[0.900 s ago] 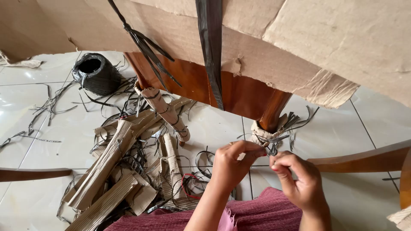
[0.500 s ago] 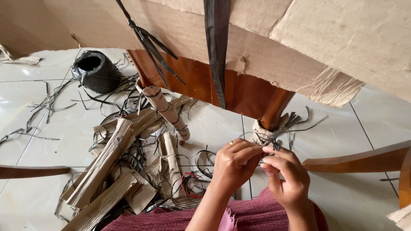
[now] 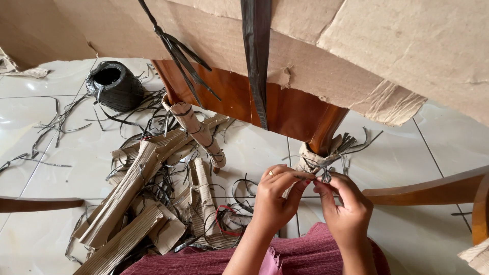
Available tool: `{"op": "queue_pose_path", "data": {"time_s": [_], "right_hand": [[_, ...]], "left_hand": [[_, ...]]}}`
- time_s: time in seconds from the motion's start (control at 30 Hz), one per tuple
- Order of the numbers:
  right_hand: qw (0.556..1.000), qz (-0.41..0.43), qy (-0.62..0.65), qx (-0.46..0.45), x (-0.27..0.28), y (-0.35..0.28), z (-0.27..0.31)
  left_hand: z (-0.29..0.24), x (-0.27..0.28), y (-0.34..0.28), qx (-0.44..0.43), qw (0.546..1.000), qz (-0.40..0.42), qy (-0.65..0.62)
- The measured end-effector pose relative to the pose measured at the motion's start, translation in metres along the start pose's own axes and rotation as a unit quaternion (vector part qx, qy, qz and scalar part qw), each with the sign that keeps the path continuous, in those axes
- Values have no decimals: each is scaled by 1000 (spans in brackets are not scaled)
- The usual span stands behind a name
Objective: Wrapping wooden chair legs with cardboard and securing them with plastic ties for protection
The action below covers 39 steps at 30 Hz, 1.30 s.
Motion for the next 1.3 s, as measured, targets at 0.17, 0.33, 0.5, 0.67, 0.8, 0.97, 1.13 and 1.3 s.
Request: {"op": "queue_pose_path", "data": {"time_s": [0.17,0.33,0.5,0.67,0.8,0.97,1.13,1.3], "right_hand": [[970,-26,137,-199,-16,-13,-6],[963,-71,94,-243,-17,-28,-16],[934,-97,129,-319,-9,-24,-3],[898,-71,195,-389,-13,-20,-9],[838,-105,307,-439,-27,-37,-39],[845,-93,323,-417,-30,-38,-39],[904,-58,214,-366,-18,-29,-23],[943,-51,142,-298,-15,-28,-17]], "left_hand": [[2,-4,-9,21,999,-45,-15],[-7,-13,-21,21,999,-34,-7],[-29,-31,-37,20,995,6,101],[-27,-34,-44,17,996,7,91],[-27,-26,-35,101,983,-56,-146],[-15,-15,-23,138,978,-115,-104],[2,-16,-20,121,980,-128,-91],[-3,-12,-14,49,993,-105,-27]]}}
Point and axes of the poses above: each hand's wrist, its own y-axis towards the middle knuckle, its own x-axis out of the back of the hand, z = x × y, the point moved 4 cm from there along y, towards the middle knuckle, and after that the axes turned 4 degrees about -y, right-handed, at the moved point
